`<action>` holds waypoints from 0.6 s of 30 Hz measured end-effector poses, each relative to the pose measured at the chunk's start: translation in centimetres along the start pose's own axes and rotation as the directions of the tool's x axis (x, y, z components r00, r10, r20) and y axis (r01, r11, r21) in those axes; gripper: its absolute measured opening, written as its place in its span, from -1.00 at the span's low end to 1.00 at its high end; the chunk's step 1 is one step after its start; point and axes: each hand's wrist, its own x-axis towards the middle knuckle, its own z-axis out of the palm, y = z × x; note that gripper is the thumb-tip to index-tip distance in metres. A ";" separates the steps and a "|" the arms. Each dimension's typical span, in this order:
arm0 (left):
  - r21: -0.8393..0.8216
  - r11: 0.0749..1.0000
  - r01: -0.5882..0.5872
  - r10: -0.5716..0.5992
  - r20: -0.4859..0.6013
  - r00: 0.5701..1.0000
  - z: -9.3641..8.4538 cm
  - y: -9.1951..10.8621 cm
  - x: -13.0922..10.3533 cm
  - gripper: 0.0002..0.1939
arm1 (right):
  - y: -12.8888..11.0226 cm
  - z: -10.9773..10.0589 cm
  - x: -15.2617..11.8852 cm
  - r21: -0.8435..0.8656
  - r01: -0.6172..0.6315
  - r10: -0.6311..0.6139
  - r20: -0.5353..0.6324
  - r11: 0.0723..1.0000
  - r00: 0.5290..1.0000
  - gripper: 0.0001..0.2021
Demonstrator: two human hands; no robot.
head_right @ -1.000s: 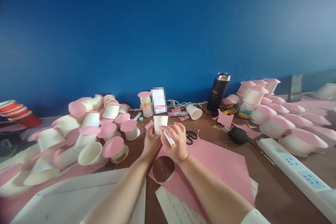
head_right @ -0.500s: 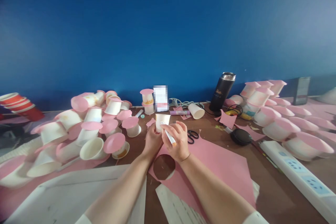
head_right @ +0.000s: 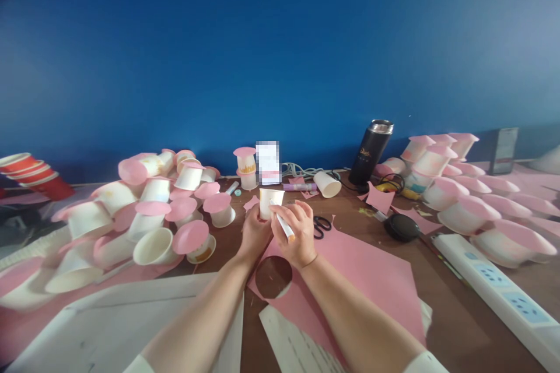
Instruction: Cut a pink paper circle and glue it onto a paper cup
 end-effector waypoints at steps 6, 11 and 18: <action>-0.021 1.000 0.007 -0.006 0.007 1.000 0.0 0.0 0.0 -0.72 | 0.0 0.0 0.0 -0.007 -0.012 0.012 0.011 1.000 1.000 -0.71; -0.030 0.999 0.016 -0.016 0.013 1.000 0.0 0.1 -0.1 -0.73 | 0.0 0.0 0.0 -0.008 -0.016 0.016 0.011 1.000 1.000 -0.72; -0.025 1.000 0.009 -0.009 0.010 1.000 0.0 0.0 -0.1 -0.71 | 0.0 0.0 0.1 0.000 -0.015 0.015 -0.001 1.000 1.000 -0.74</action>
